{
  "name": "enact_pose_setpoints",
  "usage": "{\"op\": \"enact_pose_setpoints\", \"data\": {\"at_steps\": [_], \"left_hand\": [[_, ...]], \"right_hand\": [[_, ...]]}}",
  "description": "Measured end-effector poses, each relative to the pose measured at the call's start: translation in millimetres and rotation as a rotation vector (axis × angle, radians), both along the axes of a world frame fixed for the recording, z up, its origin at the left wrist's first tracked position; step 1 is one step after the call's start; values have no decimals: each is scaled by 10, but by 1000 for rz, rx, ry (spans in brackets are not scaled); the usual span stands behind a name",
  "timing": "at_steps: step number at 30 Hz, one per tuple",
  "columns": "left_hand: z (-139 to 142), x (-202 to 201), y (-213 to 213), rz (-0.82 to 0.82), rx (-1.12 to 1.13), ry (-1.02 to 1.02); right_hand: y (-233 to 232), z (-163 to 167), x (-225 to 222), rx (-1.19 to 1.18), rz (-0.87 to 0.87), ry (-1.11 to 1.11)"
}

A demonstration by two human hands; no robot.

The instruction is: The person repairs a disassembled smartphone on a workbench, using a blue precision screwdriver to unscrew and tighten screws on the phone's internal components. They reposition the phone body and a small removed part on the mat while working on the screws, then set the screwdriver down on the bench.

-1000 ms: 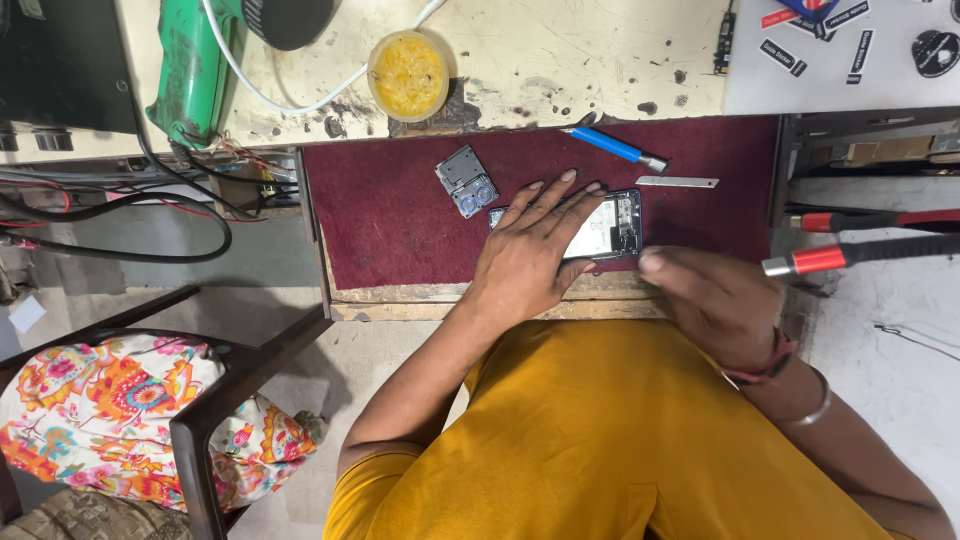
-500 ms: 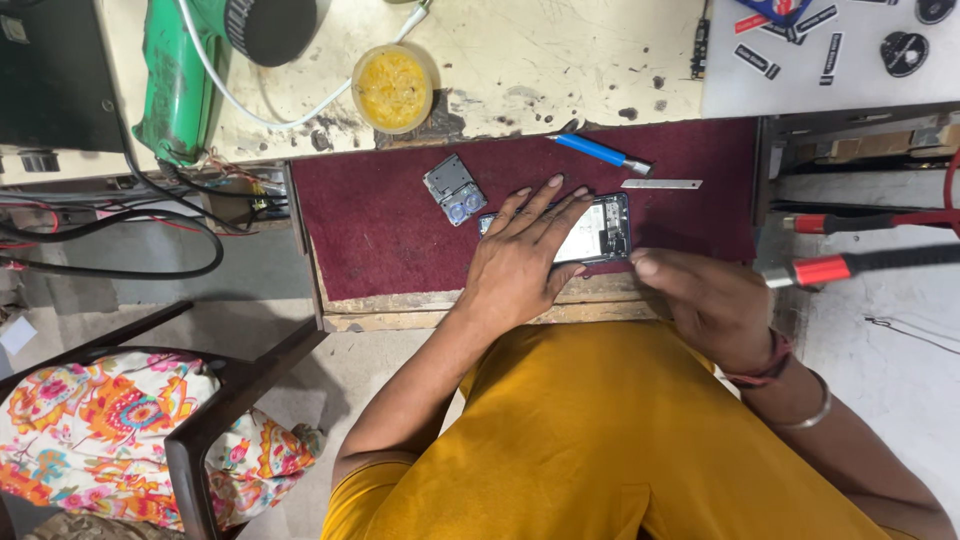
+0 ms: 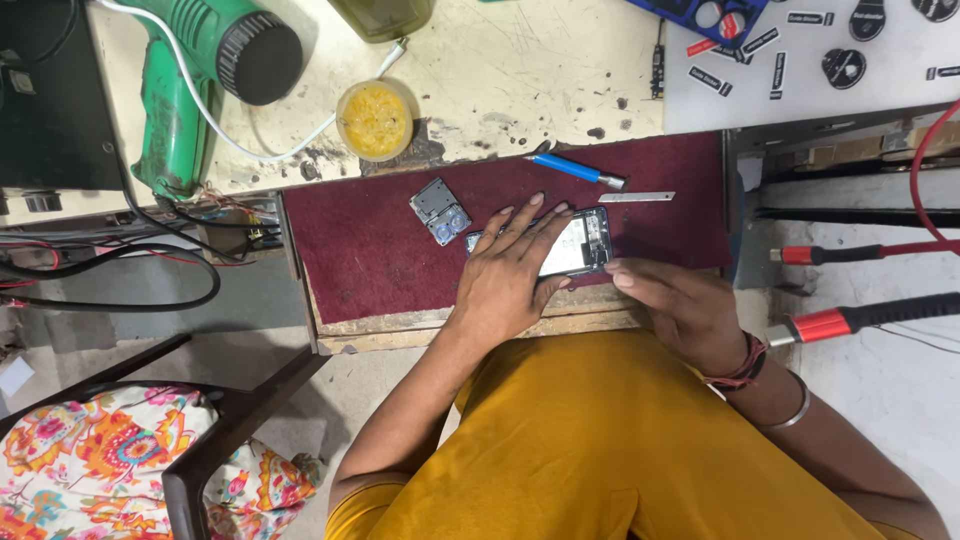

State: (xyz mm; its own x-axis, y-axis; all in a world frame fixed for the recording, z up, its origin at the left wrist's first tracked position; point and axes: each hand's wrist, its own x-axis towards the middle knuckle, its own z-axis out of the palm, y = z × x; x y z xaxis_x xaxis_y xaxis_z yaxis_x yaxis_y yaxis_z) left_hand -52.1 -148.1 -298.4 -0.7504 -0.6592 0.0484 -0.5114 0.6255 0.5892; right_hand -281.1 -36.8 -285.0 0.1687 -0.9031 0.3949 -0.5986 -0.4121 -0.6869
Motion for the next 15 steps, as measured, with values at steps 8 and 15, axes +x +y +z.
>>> {"op": "enact_pose_setpoints", "data": {"at_steps": [8,15], "left_hand": [[0,3,-4,-2,19,15],[34,9,3,-2,13,38]], "right_hand": [[-16,109,37,-49,-129,74],[-31,111,30,-17,35,-50]]}}
